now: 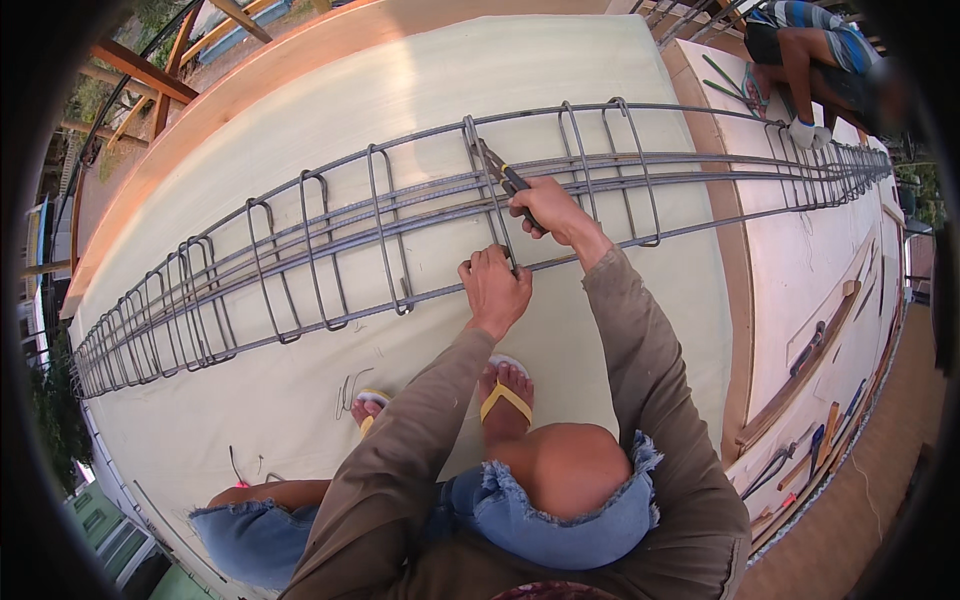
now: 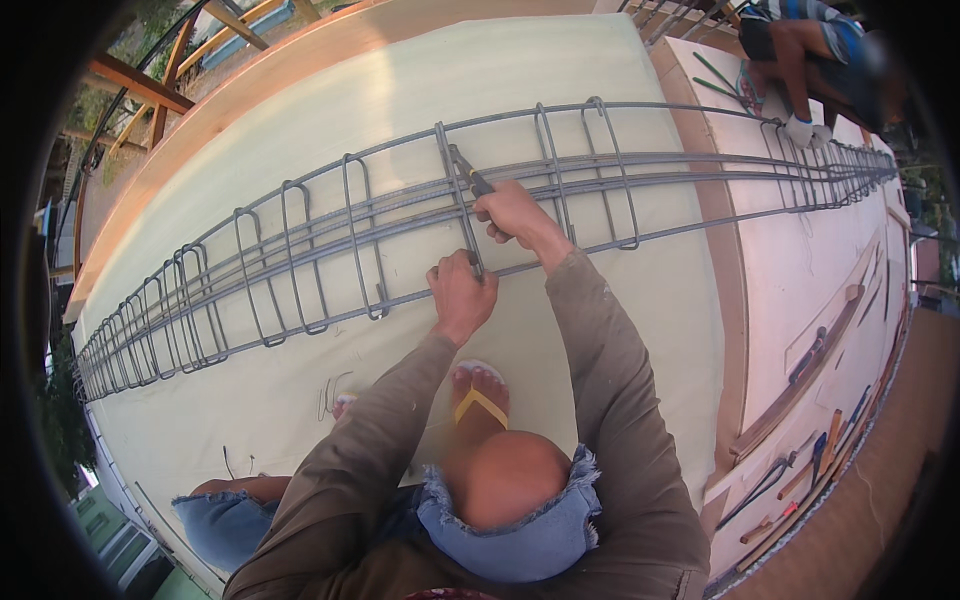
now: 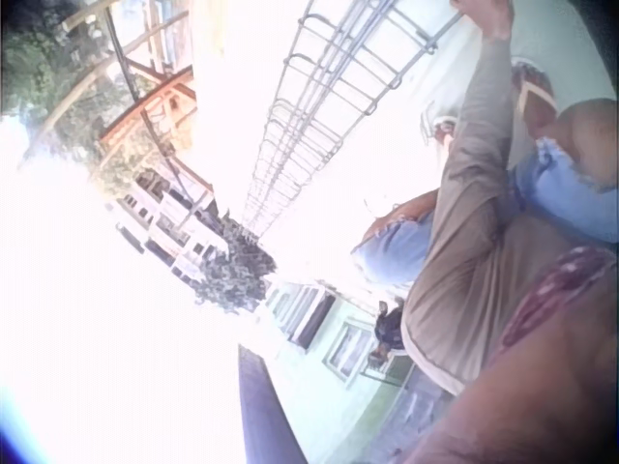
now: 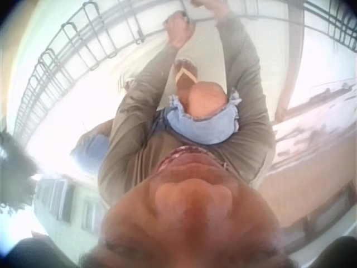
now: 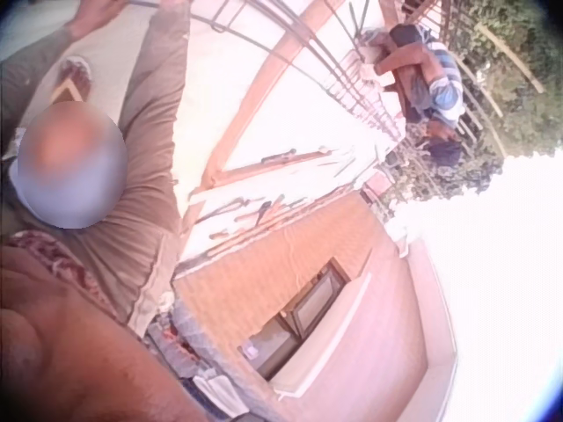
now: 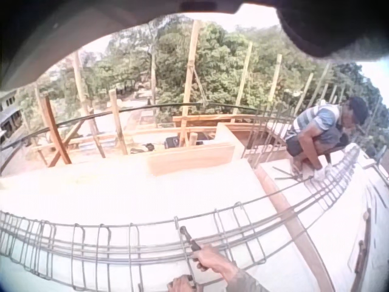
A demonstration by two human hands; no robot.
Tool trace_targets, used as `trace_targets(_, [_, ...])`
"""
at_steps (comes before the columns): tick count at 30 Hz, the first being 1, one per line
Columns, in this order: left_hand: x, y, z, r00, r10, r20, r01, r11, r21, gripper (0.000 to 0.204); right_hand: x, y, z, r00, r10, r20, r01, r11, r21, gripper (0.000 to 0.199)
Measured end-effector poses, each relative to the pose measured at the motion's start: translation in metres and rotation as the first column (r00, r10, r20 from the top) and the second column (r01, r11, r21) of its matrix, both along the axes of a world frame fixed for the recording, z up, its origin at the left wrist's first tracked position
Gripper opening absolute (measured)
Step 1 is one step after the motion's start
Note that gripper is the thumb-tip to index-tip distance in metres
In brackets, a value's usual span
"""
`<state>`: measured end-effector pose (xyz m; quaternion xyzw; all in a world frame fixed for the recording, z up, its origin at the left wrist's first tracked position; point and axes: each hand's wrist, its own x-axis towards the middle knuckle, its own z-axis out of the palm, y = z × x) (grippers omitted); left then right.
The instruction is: The person assembles a rebar cage on a concrete surface by hand-tying wire at intersections and using pliers to twist and secure the wire. The person repeatedly positions wire, twists it with pliers, and moves along the cage to secure additional joints.
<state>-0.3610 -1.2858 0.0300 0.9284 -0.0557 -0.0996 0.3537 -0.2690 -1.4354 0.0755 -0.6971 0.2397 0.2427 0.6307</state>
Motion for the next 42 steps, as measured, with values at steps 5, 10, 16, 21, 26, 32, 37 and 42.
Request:
trace_targets(5, [-0.006,0.03,-0.006,0.998,0.06,0.014,-0.059,0.998,-0.027,0.028,0.001,0.019,-0.006,0.997,-0.074,0.011,0.074,0.995,-0.068,0.009])
trace_targets(10, [-0.007,0.034,-0.003,0.997,0.019,-0.07,-0.021,0.999,-0.033,0.025,-0.004,0.037,-0.019,0.996,-0.08,0.042,0.079,0.997,0.018,0.008])
trace_targets(16, [-0.004,0.031,-0.001,0.996,0.029,-0.084,-0.03,0.999,-0.011,0.025,-0.017,0.038,-0.018,0.999,-0.043,0.033,0.042,0.998,0.049,0.008])
trace_targets(21, [-0.004,0.028,-0.005,0.996,0.063,-0.056,-0.064,0.998,-0.008,0.024,-0.02,0.039,-0.018,0.999,-0.018,0.031,0.017,0.999,0.028,0.007])
trace_targets(26, [-0.006,0.024,-0.007,0.997,0.019,-0.071,-0.02,1.0,-0.004,0.025,-0.011,0.034,-0.028,0.998,-0.055,0.042,0.053,0.997,0.06,0.007])
trace_targets(32, [-0.009,0.021,-0.009,0.999,0.029,-0.043,-0.031,0.998,-0.054,0.022,-0.003,0.025,-0.027,0.997,-0.072,0.039,0.068,0.993,0.095,0.009])
trace_targets(37, [-0.011,0.022,-0.013,0.999,0.052,-0.008,-0.053,0.997,-0.06,0.021,-0.009,0.034,-0.031,0.978,-0.183,0.103,0.179,0.983,0.044,0.007])
trace_targets(42, [-0.011,0.02,-0.01,0.999,0.034,0.017,-0.032,0.994,-0.104,0.022,-0.009,0.03,-0.034,0.99,-0.116,0.085,0.112,0.992,0.052,0.008])
